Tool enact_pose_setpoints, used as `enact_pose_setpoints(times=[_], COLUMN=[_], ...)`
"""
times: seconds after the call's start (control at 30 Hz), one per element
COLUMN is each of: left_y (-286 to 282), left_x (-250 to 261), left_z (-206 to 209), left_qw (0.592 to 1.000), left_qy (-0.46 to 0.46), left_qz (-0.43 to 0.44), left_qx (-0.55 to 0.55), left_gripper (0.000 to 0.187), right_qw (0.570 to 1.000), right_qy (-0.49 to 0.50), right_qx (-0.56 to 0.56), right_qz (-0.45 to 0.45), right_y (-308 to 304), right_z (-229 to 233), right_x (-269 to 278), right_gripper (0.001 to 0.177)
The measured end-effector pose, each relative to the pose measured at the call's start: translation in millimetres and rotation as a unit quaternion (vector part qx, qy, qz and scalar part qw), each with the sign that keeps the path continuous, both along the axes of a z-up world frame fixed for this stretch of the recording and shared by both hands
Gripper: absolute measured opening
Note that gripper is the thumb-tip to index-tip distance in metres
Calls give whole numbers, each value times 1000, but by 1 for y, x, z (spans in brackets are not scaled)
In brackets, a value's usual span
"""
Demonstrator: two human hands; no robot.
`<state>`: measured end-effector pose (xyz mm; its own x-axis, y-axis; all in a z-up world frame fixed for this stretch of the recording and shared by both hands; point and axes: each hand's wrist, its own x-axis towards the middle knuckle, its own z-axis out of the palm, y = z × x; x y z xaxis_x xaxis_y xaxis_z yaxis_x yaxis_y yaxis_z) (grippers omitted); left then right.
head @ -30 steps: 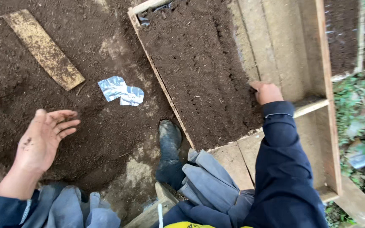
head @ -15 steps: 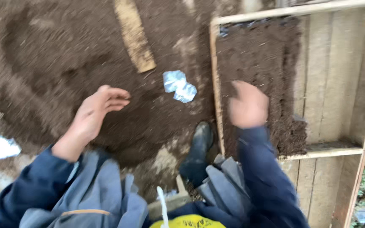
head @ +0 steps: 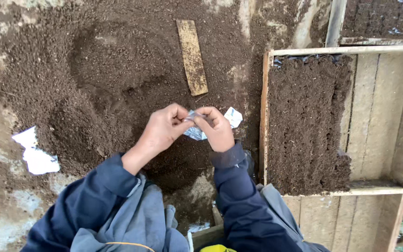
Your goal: The person mixes soil with their hands, repeatedly scooping and crumbling the dirt. They also handle small pieces of paper or foil, crumbling them and mixing them into the soil pile.
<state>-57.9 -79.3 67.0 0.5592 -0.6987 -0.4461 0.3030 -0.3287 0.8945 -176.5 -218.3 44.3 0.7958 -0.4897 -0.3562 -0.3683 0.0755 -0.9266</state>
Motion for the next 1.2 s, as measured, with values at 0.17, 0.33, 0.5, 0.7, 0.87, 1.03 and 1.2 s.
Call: enact_pose_setpoints(times=[0.17, 0.33, 0.5, 0.7, 0.87, 1.03, 1.2], left_y=[29, 45, 42, 32, 58, 63, 83], left_x=[12, 15, 21, 35, 38, 47, 41], left_z=[-16, -71, -61, -38, -36, 0, -77], left_qw=[998, 865, 881, 762, 974, 995, 840], left_qy=[13, -449, -449, -635, -217, 84, -512], left_qz=[55, -29, 9, 67, 45, 59, -45], left_qx=[38, 223, 150, 109, -43, -13, 172], left_gripper=[14, 15, 12, 5, 15, 12, 17], right_qw=[994, 966, 870, 980, 994, 987, 821], right_qy=[-12, 94, 101, 19, -19, -104, 5], right_qx=[101, -241, -482, 127, 38, -33, 391], right_qz=[-41, 16, -13, -151, -101, -117, -415], right_y=[34, 8, -32, 90, 64, 46, 115], right_z=[-16, -9, -67, -77, -80, -46, -76], right_x=[10, 10, -6, 60, 67, 17, 40], right_gripper=[52, 25, 37, 10, 8, 21, 54])
